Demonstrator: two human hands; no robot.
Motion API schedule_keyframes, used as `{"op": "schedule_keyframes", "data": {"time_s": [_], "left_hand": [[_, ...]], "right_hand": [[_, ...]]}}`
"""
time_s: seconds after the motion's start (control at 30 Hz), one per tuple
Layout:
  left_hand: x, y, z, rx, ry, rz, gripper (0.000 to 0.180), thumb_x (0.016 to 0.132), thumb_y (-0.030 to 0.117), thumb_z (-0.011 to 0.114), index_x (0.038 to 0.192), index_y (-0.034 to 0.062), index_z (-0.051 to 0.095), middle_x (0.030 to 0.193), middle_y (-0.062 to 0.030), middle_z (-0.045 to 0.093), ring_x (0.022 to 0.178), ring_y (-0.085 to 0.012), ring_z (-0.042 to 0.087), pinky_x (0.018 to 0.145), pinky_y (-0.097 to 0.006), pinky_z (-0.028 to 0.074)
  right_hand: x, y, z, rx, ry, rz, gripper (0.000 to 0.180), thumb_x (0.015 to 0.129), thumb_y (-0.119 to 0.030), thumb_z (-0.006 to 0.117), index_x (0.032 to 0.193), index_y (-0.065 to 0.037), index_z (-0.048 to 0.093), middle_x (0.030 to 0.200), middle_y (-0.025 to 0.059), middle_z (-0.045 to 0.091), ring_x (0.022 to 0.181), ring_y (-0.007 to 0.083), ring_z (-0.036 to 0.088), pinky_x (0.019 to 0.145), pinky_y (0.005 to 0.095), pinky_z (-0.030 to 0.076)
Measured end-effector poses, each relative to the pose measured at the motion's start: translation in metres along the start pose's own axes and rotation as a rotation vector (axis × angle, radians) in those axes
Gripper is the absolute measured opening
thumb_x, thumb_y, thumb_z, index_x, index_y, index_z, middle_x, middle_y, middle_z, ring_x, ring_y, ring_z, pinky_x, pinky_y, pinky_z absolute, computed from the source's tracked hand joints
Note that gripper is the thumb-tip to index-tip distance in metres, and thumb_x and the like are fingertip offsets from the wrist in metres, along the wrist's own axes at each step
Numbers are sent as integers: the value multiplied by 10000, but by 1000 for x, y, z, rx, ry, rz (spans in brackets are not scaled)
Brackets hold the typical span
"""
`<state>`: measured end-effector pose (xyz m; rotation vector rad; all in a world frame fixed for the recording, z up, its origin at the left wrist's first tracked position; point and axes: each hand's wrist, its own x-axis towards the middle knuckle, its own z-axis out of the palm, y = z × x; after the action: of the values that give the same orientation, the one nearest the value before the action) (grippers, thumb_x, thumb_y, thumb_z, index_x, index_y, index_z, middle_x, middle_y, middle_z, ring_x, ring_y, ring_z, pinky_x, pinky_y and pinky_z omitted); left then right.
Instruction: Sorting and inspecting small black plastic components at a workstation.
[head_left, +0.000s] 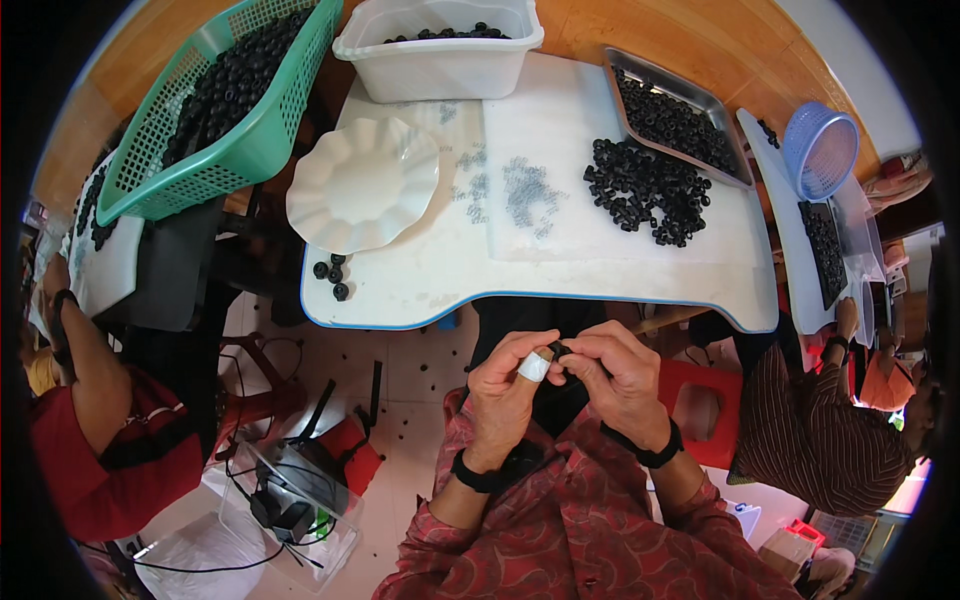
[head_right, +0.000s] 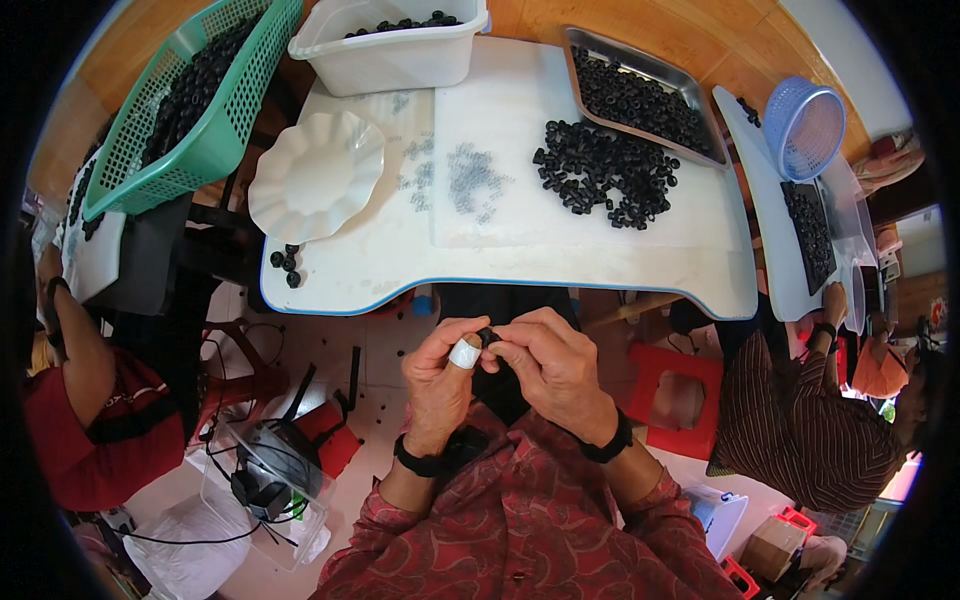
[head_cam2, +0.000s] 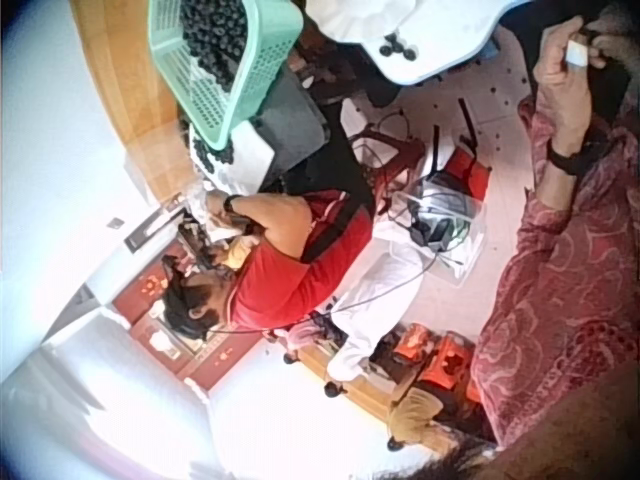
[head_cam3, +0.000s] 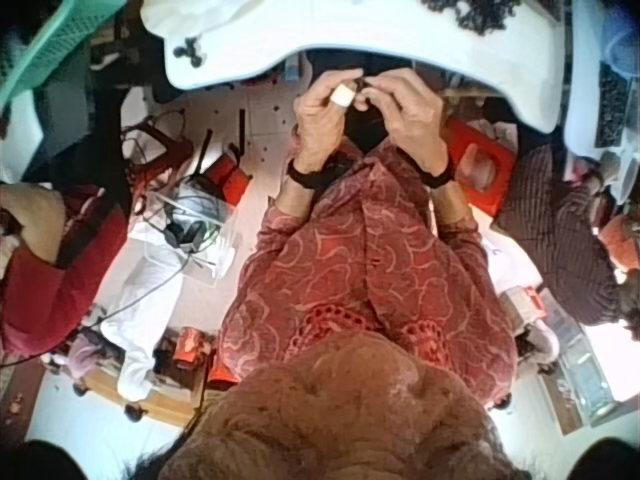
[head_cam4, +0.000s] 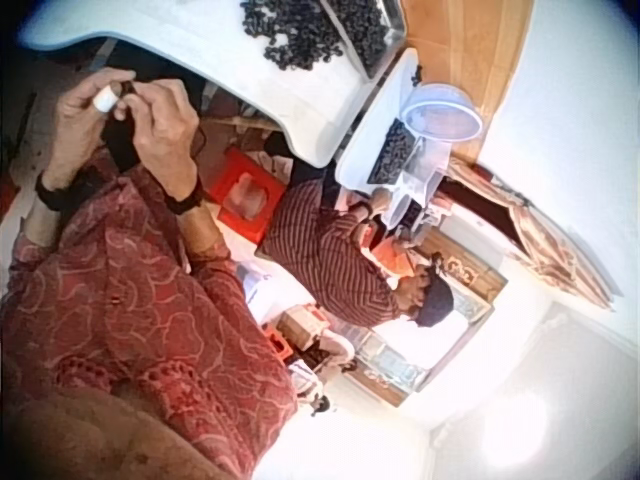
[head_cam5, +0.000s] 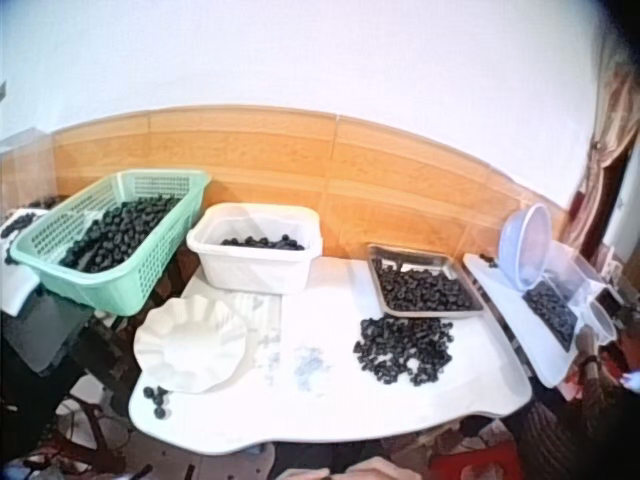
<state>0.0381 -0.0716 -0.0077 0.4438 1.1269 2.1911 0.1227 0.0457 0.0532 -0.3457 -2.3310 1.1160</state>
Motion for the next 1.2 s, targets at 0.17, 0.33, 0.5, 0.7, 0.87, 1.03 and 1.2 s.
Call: {"op": "schedule_keyframes", "data": {"time_s": [0.17, 0.33, 0.5, 0.7, 0.87, 1.03, 1.2], "left_hand": [[6, 6, 2, 52, 18, -40, 216, 947, -14, 577, 1143, -48, 662, 970, -80, 620, 751, -125, 611, 675, -242, 522], [21, 22, 7, 88, 24, -59, 215, 934, -51, 563, 1121, -45, 668, 961, -69, 622, 753, -113, 609, 671, -234, 521], [47, 30, 8, 436, -46, 129, 213, 927, -56, 570, 1105, -22, 682, 952, -61, 624, 772, -101, 606, 661, -225, 510], [80, 17, 2, 845, -128, 441, 265, 819, -95, 612, 1039, 28, 691, 936, -123, 646, 741, -251, 647, 643, -318, 509], [87, 5, -2, 1071, -173, 533, 269, 774, -112, 603, 1009, 4, 666, 913, -149, 617, 812, -343, 639, 695, -395, 526], [87, 8, 2, 1164, -211, 590, 333, 705, -111, 612, 1018, -4, 652, 934, -156, 604, 846, -353, 626, 706, -412, 527], [86, 4, 4, 1230, -221, 676, 321, 706, -94, 624, 1016, -16, 644, 938, -154, 583, 845, -345, 610, 697, -409, 526]], "right_hand": [[6, 4, -1, -79, 5, -79, 146, 833, 35, 717, 972, 7, 682, 869, 106, 630, 688, 191, 661, 569, 284, 528], [22, 7, -2, -88, 28, -119, 149, 806, 41, 731, 945, 7, 688, 854, 107, 625, 664, 201, 636, 552, 291, 501], [38, 19, 2, -97, 62, -78, 136, 792, 39, 735, 912, -13, 698, 835, 84, 613, 656, 207, 615, 557, 309, 480], [48, 51, 12, -174, 110, -64, 111, 747, 17, 743, 829, -26, 681, 794, 70, 584, 654, 245, 590, 582, 358, 473], [53, 62, 16, -139, 92, 49, 77, 739, 17, 737, 776, -30, 689, 768, 78, 590, 658, 255, 601, 582, 359, 471], [54, 67, 14, -86, 51, 110, 81, 733, 58, 720, 788, 19, 676, 746, 70, 566, 611, 151, 539, 542, 290, 418], [55, 62, 12, -69, 37, 156, 72, 741, 45, 720, 797, 14, 686, 768, 90, 590, 632, 209, 579, 563, 318, 450]]}}
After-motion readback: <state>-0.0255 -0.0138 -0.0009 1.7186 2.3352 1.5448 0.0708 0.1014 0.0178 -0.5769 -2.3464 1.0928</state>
